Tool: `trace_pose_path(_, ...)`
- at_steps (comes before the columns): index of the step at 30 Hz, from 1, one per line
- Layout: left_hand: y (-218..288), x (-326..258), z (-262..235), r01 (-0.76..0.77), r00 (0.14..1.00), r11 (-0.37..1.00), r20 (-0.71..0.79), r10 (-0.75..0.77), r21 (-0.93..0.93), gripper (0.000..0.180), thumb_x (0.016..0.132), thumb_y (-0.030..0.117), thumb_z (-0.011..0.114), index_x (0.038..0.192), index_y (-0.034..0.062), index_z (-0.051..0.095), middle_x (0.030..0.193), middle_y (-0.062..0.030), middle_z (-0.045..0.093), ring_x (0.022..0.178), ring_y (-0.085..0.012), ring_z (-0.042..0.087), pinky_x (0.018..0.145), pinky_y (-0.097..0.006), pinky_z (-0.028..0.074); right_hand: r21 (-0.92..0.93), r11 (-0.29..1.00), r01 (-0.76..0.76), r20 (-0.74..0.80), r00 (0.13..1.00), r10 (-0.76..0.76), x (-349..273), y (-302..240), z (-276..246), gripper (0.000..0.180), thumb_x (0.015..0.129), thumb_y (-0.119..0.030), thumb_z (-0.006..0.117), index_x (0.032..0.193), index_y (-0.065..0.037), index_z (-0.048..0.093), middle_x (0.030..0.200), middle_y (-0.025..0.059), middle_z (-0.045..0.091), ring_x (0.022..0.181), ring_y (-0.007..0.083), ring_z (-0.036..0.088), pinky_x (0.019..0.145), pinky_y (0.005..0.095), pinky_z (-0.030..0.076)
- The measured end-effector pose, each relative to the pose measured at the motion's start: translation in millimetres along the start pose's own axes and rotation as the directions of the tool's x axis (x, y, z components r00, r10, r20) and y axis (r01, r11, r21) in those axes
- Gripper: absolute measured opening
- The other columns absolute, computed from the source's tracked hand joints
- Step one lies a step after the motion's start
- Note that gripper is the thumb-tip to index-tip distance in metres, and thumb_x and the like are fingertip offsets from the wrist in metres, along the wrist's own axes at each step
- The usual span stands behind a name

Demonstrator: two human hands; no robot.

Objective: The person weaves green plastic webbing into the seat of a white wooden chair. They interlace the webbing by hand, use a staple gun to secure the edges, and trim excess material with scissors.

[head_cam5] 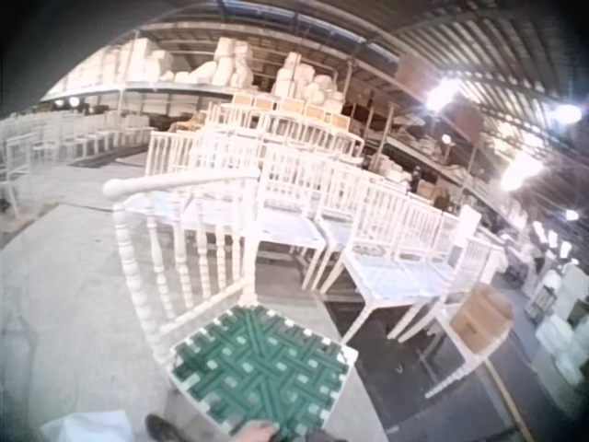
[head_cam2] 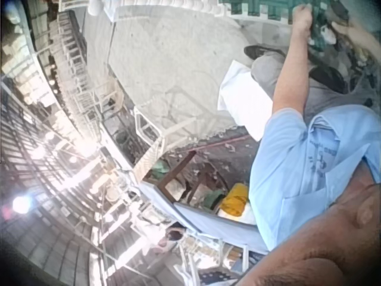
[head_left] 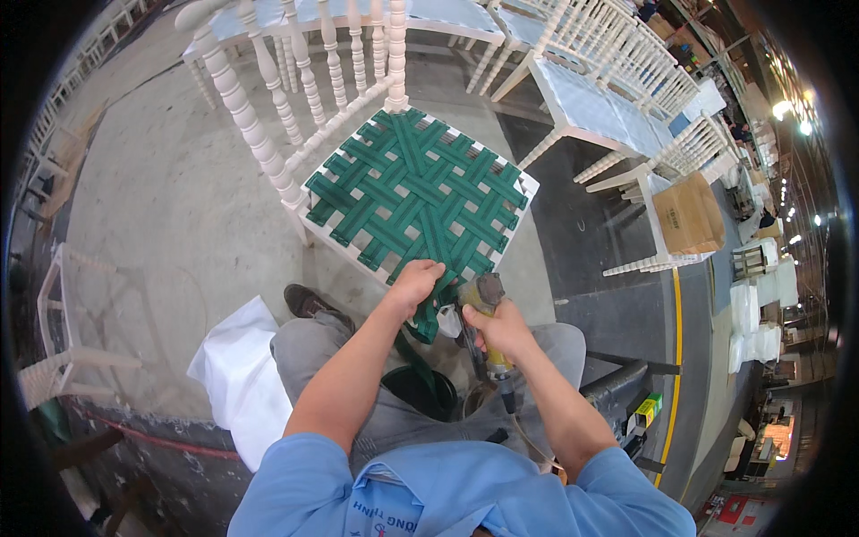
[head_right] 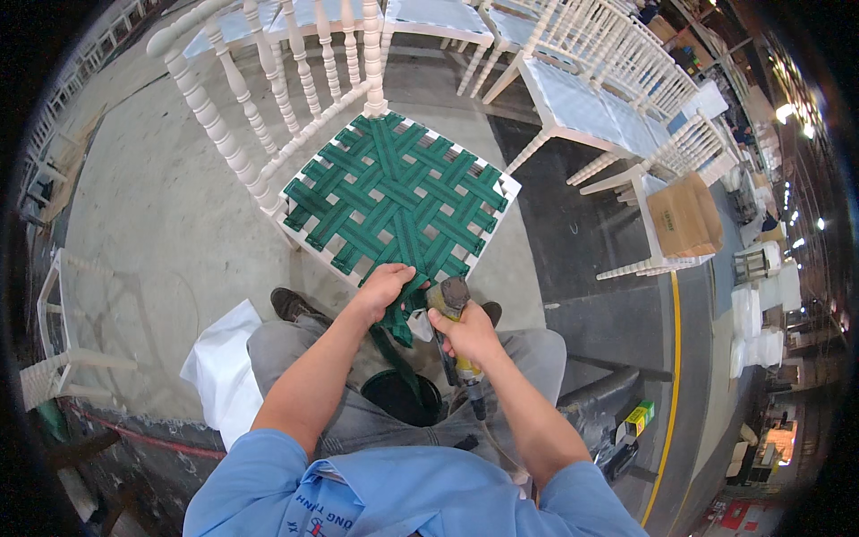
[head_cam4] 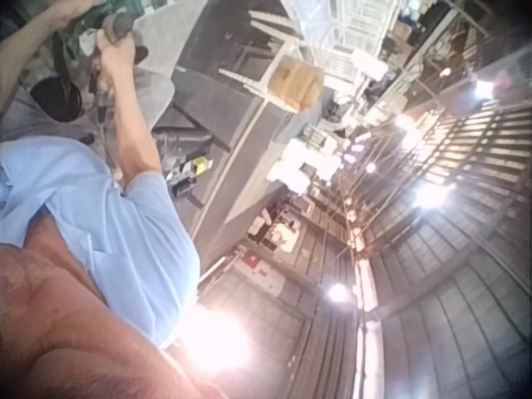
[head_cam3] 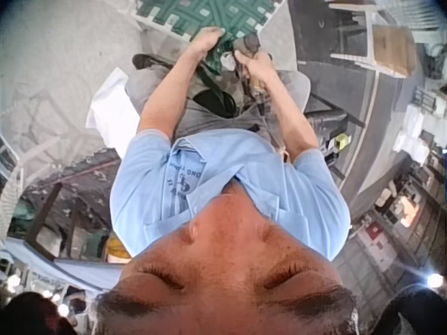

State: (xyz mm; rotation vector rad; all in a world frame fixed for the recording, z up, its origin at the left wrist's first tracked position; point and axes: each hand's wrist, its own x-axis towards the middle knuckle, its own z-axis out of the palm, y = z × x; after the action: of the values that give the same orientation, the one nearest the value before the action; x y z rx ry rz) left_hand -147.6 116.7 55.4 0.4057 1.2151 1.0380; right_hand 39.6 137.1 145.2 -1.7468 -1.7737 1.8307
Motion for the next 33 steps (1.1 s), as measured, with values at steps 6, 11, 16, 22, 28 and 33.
trace_pose_path(6, -2.7, 2.8, -2.8, -0.002, 1.000, 0.999, 0.016, 0.003, -0.032, 0.029, 0.102, 0.025, 0.051, 0.107, 0.0023, 0.068, 0.100, -0.0053, 0.074, 0.075, -0.0128, 0.065, 0.055, -0.029, 0.046, -0.024, 1.000, 0.011, 0.031, 0.999, -0.011, 1.0, -2.9, 4.5, 0.034, 0.093, -0.030, 0.070, 0.107, -0.001, 0.058, 0.072, 0.0039, 0.060, 0.051, 0.0129, 0.056, 0.045, 0.0294, 0.046)
trace_pose_path(11, -4.3, 0.8, -9.8, -0.014, 0.999, 0.995, 0.036, 0.017, -0.094, 0.030, 0.101, 0.025, 0.052, 0.109, -0.0004, 0.067, 0.099, -0.0080, 0.074, 0.072, -0.0145, 0.063, 0.055, -0.032, 0.047, -0.029, 0.999, 0.034, 0.048, 0.998, -0.033, -1.5, 2.9, 16.3, 0.036, 0.093, -0.032, 0.070, 0.107, -0.001, 0.059, 0.077, 0.0041, 0.061, 0.052, 0.0131, 0.057, 0.046, 0.0287, 0.047)
trace_pose_path(16, 5.6, -9.3, -9.7, 0.034, 0.990, 0.997, 0.138, -0.024, -0.068, 0.034, 0.101, 0.026, 0.054, 0.118, -0.0022, 0.064, 0.105, -0.0087, 0.073, 0.081, -0.0161, 0.066, 0.063, -0.033, 0.051, 0.142, 0.989, 0.028, 0.005, 1.000, -0.029, -30.6, 3.3, -18.3, 0.036, 0.093, -0.031, 0.071, 0.111, -0.002, 0.060, 0.082, 0.0038, 0.063, 0.053, 0.0125, 0.057, 0.047, 0.0283, 0.048)
trace_pose_path(22, -1.5, -30.8, 3.1, -0.239, 0.970, 0.722, 0.189, 0.151, 0.649, 0.038, 0.093, 0.028, 0.063, 0.118, 0.0007, 0.068, 0.107, -0.0064, 0.071, 0.098, -0.0160, 0.061, 0.088, -0.033, 0.048, 0.240, 0.957, 0.165, -0.385, 0.921, -0.063, -143.2, 24.7, -143.6, 0.036, 0.094, -0.030, 0.070, 0.117, -0.004, 0.061, 0.091, 0.0040, 0.064, 0.060, 0.0130, 0.060, 0.053, 0.0290, 0.051)
trace_pose_path(28, -26.8, -34.8, 6.0, -0.349, 0.916, 0.518, 0.168, 0.363, 0.781, 0.031, 0.093, 0.020, 0.061, 0.111, -0.0042, 0.065, 0.094, -0.0151, 0.070, 0.087, -0.0240, 0.065, 0.081, -0.038, 0.050, 0.411, 0.908, 0.084, -0.643, 0.733, 0.223, -252.6, 132.6, -251.2, 0.042, 0.093, -0.034, 0.071, 0.120, -0.004, 0.058, 0.096, 0.0062, 0.062, 0.071, 0.0182, 0.065, 0.058, 0.0327, 0.053)
trace_pose_path(33, -39.9, -51.1, 31.8, -0.260, 0.950, 0.651, 0.067, 0.306, 0.713, 0.029, 0.096, 0.020, 0.060, 0.109, -0.0054, 0.064, 0.092, -0.0127, 0.070, 0.086, -0.0192, 0.063, 0.081, -0.037, 0.050, 0.652, 0.745, 0.140, -0.575, 0.733, 0.365, -259.5, 247.7, -256.4, 0.042, 0.092, -0.034, 0.072, 0.118, -0.005, 0.057, 0.101, 0.0082, 0.062, 0.075, 0.0210, 0.066, 0.059, 0.0351, 0.054)
